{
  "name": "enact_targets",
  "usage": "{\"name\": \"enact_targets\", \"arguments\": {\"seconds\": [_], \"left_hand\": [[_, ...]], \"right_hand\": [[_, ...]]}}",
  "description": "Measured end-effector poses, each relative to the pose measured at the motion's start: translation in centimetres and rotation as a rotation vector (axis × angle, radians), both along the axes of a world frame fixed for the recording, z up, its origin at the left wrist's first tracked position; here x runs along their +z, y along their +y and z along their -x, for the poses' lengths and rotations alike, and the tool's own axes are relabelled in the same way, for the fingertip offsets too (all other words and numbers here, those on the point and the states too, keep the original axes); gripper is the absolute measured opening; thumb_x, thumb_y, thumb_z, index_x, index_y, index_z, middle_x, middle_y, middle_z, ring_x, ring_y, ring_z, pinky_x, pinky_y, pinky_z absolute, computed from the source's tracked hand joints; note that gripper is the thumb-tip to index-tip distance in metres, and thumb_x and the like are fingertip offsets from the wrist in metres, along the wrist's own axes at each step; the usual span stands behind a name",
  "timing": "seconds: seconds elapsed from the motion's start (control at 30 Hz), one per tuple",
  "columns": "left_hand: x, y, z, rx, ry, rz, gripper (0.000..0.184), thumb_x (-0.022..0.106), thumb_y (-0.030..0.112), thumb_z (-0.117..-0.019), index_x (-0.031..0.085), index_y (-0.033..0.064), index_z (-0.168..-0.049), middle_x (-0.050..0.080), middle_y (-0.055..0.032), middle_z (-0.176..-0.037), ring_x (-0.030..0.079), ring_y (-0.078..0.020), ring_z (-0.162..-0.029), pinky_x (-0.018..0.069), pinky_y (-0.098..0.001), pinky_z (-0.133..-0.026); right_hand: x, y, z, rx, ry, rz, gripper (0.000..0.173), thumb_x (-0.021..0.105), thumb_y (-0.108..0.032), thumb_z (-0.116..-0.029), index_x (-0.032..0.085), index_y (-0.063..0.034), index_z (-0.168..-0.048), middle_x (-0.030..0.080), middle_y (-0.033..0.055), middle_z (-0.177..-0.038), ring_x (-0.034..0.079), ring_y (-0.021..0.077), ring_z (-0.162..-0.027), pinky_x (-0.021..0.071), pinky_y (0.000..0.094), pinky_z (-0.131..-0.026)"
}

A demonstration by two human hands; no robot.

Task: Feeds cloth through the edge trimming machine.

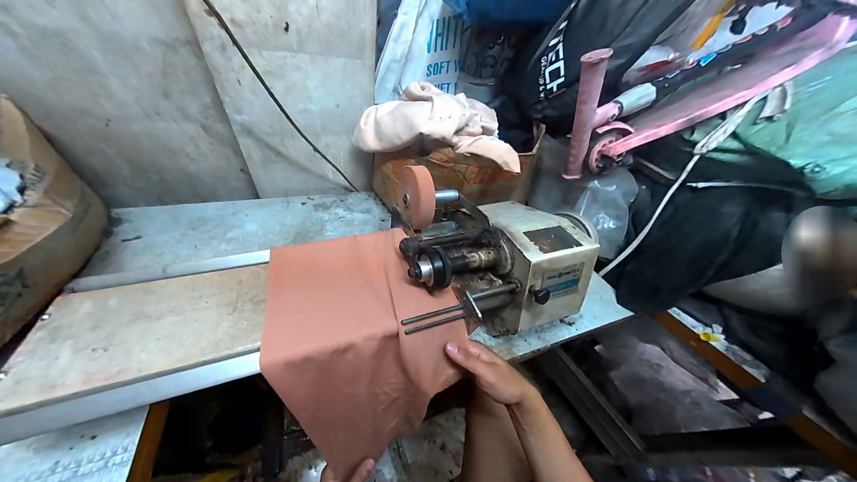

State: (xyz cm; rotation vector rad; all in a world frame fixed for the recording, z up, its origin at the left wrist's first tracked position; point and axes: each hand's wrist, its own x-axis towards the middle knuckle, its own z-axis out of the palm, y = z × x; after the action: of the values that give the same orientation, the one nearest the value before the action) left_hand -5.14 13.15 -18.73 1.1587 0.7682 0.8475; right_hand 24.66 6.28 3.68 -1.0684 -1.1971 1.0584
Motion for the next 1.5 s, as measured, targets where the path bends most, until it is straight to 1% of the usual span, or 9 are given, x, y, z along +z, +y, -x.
{"name": "enact_targets", "arguments": {"seconds": [0.33,0.53,0.7,0.8,0.9,1.03,1.13,1.27,1.5], "left_hand": [[-0.46,-0.27,-0.19,-0.009,-0.018,0.022,0.05,0.086,0.008,-0.0787,0.06,-0.0035,-0.12,0.076,-0.0041,-0.104,0.073,-0.0129,-0.098,0.06,-0.037,-0.094],[-0.67,-0.21,-0.26,-0.018,-0.04,0.018,0.047,0.084,0.006,-0.0799,0.062,-0.0022,-0.12,0.076,-0.0037,-0.105,0.073,-0.0133,-0.1,0.0595,-0.0372,-0.095],[-0.34,-0.28,-0.11,-0.085,-0.02,0.052,0.046,0.084,0.01,-0.0816,0.061,-0.0019,-0.12,0.076,-0.0034,-0.104,0.072,-0.0129,-0.099,0.0589,-0.0373,-0.096],[-0.28,-0.53,-0.09,-0.107,-0.001,0.061,0.056,0.085,0.01,-0.0803,0.055,-0.0054,-0.126,0.075,-0.0051,-0.107,0.071,-0.0131,-0.103,0.058,-0.0374,-0.098],[-0.21,-0.51,-0.1,-0.117,-0.005,0.063,0.06,0.085,0.012,-0.0799,0.054,-0.0062,-0.127,0.075,-0.0064,-0.108,0.072,-0.0144,-0.102,0.0585,-0.0383,-0.097],[-0.13,-0.42,-0.19,-0.125,-0.015,0.077,0.049,0.084,0.009,-0.0805,0.06,-0.0045,-0.121,0.075,-0.0068,-0.104,0.072,-0.0158,-0.099,0.0592,-0.0395,-0.095],[-0.05,-0.44,-0.18,-0.122,-0.013,0.073,0.054,0.084,0.009,-0.0805,0.057,-0.0041,-0.125,0.075,-0.0058,-0.108,0.072,-0.0145,-0.103,0.0587,-0.0382,-0.097],[-0.31,-0.38,-0.15,-0.124,-0.006,0.073,0.044,0.084,0.007,-0.0808,0.062,-0.002,-0.118,0.076,-0.0049,-0.103,0.072,-0.0135,-0.099,0.0592,-0.0374,-0.095],[-0.26,-0.55,-0.14,-0.121,0.041,0.076,0.049,0.084,0.01,-0.0804,0.06,-0.0044,-0.121,0.075,-0.0059,-0.104,0.072,-0.0134,-0.098,0.0593,-0.0369,-0.095]], "right_hand": [[-0.18,0.06,-0.15,0.018,0.014,-0.003,0.034,0.039,-0.028,-0.1113,0.064,-0.0075,-0.119,0.073,0.0002,-0.106,0.069,0.0088,-0.101,0.0566,0.0328,-0.096],[-0.16,0.06,-0.18,0.017,0.0,0.004,0.034,0.039,-0.028,-0.1113,0.064,-0.0076,-0.119,0.073,-0.0003,-0.107,0.069,0.0086,-0.103,0.0562,0.0325,-0.096],[0.04,0.03,0.06,0.009,0.02,0.006,0.033,0.039,-0.028,-0.1112,0.064,-0.0085,-0.118,0.074,-0.0009,-0.105,0.07,0.0085,-0.1,0.0572,0.0323,-0.095],[0.1,0.0,0.08,0.001,0.016,0.008,0.032,0.038,-0.027,-0.1113,0.064,-0.0085,-0.118,0.074,-0.0009,-0.105,0.07,0.0084,-0.1,0.0577,0.0324,-0.095],[-0.01,0.04,0.02,0.0,-0.003,0.008,0.033,0.038,-0.027,-0.1112,0.064,-0.0085,-0.118,0.074,-0.0013,-0.105,0.069,0.008,-0.101,0.0568,0.0321,-0.095],[-0.02,0.06,0.0,-0.002,-0.011,0.004,0.033,0.039,-0.028,-0.1112,0.065,-0.0081,-0.118,0.074,-0.0004,-0.105,0.069,0.0088,-0.101,0.057,0.0329,-0.095],[-0.18,0.05,-0.06,0.003,-0.004,0.008,0.033,0.039,-0.029,-0.1112,0.065,-0.0081,-0.118,0.074,0.0001,-0.105,0.07,0.0092,-0.1,0.0576,0.0331,-0.094],[-0.19,0.05,-0.06,0.009,0.006,0.001,0.034,0.039,-0.03,-0.1113,0.065,-0.0083,-0.117,0.074,0.0009,-0.103,0.07,0.0098,-0.099,0.0579,0.0333,-0.093],[-0.02,0.01,0.05,0.002,-0.008,-0.007,0.033,0.039,-0.028,-0.1113,0.065,-0.0081,-0.119,0.073,-0.0001,-0.106,0.069,0.0088,-0.101,0.0568,0.0326,-0.095]]}}
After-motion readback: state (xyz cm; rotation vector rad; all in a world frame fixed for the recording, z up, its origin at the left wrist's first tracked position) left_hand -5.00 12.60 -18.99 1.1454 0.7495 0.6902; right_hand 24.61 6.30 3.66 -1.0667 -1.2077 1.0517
